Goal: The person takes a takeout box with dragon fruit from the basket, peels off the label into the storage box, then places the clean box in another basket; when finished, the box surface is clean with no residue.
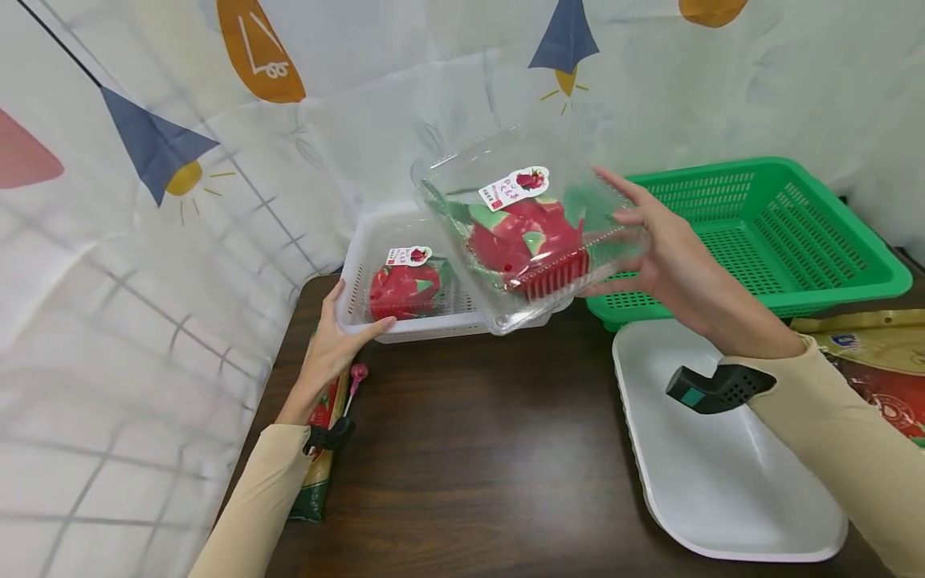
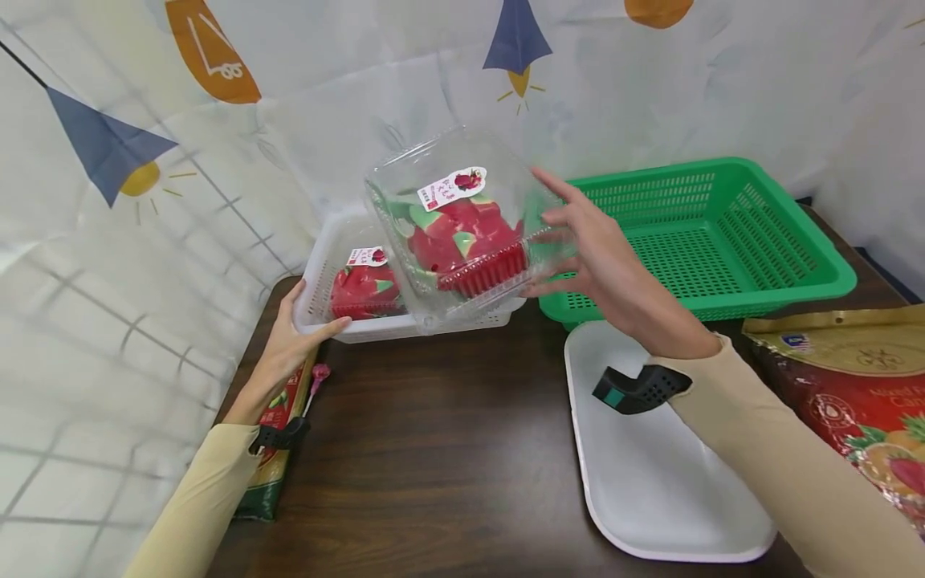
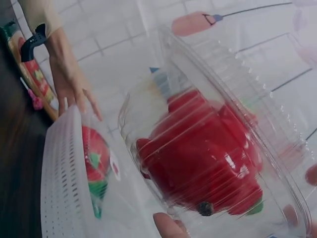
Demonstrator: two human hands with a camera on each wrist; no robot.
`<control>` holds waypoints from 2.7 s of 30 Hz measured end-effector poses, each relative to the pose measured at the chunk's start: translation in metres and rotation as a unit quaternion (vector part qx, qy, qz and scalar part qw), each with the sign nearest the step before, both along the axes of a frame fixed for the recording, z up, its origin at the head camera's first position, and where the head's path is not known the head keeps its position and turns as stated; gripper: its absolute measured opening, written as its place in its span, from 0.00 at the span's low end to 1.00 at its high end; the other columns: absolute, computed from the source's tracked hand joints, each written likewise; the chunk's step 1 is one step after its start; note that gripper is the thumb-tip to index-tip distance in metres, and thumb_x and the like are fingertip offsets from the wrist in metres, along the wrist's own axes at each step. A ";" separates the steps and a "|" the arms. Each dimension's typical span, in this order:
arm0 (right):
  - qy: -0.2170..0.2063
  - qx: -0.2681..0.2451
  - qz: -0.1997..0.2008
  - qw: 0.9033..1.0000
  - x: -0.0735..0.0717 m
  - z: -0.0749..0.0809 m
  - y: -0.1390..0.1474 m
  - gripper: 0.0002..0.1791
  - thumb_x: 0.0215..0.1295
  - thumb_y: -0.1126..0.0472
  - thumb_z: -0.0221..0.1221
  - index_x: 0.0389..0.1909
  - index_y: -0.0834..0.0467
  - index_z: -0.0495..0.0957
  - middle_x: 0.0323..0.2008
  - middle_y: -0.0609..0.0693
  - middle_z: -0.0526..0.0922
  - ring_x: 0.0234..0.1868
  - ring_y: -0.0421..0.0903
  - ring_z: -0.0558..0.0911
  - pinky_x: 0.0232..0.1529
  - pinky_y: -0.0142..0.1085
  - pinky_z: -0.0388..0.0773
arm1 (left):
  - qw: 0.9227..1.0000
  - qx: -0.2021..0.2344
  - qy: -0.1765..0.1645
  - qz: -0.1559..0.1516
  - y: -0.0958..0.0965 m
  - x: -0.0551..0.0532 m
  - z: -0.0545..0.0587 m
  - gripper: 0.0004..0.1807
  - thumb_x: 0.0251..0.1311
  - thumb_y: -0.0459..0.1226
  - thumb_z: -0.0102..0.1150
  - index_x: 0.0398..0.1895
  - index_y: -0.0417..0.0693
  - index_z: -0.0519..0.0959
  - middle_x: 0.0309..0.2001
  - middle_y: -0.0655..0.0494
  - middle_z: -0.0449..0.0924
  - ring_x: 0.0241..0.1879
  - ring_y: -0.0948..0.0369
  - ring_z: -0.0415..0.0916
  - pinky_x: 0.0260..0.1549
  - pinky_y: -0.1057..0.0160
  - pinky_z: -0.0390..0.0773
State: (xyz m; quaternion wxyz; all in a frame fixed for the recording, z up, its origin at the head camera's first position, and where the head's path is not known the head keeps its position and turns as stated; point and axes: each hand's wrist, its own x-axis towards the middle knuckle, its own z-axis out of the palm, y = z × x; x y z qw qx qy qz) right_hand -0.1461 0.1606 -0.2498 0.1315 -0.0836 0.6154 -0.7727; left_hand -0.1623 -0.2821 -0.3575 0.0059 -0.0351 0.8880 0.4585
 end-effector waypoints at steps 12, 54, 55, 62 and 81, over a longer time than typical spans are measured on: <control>0.006 0.087 0.020 0.996 0.035 -0.028 0.032 0.28 0.83 0.51 0.47 0.81 0.39 0.62 0.73 0.49 0.65 0.63 0.47 0.78 0.50 0.40 0.86 | 0.999 0.031 0.006 -0.004 -0.003 -0.002 -0.004 0.64 0.61 0.52 0.74 0.86 0.63 0.35 0.79 0.43 0.54 0.68 0.45 0.60 0.69 0.41 0.62; 0.048 0.158 0.172 0.971 0.068 -0.076 0.034 0.27 0.80 0.57 0.48 0.77 0.46 0.69 0.79 0.55 0.59 0.53 0.62 0.83 0.56 0.53 0.79 | 0.938 0.170 -0.056 -0.296 0.068 0.081 0.038 0.32 0.85 0.51 0.35 0.86 0.66 0.43 0.75 0.38 0.58 0.72 0.38 0.64 0.66 0.40 0.72; 0.047 0.163 0.173 0.970 0.067 -0.075 0.032 0.27 0.79 0.57 0.48 0.77 0.46 0.69 0.79 0.55 0.60 0.53 0.62 0.83 0.56 0.54 0.78 | 0.931 0.183 -0.073 -0.307 0.071 0.082 0.034 0.33 0.84 0.53 0.33 0.86 0.70 0.40 0.75 0.38 0.58 0.72 0.38 0.64 0.66 0.36 0.71; 0.036 0.166 0.186 0.968 0.060 -0.070 0.027 0.29 0.79 0.54 0.48 0.79 0.48 0.66 0.80 0.55 0.58 0.55 0.60 0.82 0.58 0.53 0.76 | 0.910 0.231 -0.119 -0.323 0.082 0.082 0.023 0.38 0.80 0.56 0.35 0.84 0.76 0.32 0.74 0.35 0.62 0.65 0.40 0.71 0.62 0.36 0.72; -0.041 0.144 0.177 0.973 0.052 -0.076 0.013 0.44 0.79 0.48 0.50 0.85 0.47 0.37 0.74 0.66 0.65 0.67 0.60 0.75 0.61 0.55 0.75 | 0.950 0.241 -0.108 -0.168 0.090 0.101 0.019 0.36 0.77 0.50 0.34 0.85 0.71 0.41 0.68 0.35 0.70 0.54 0.46 0.76 0.47 0.48 0.78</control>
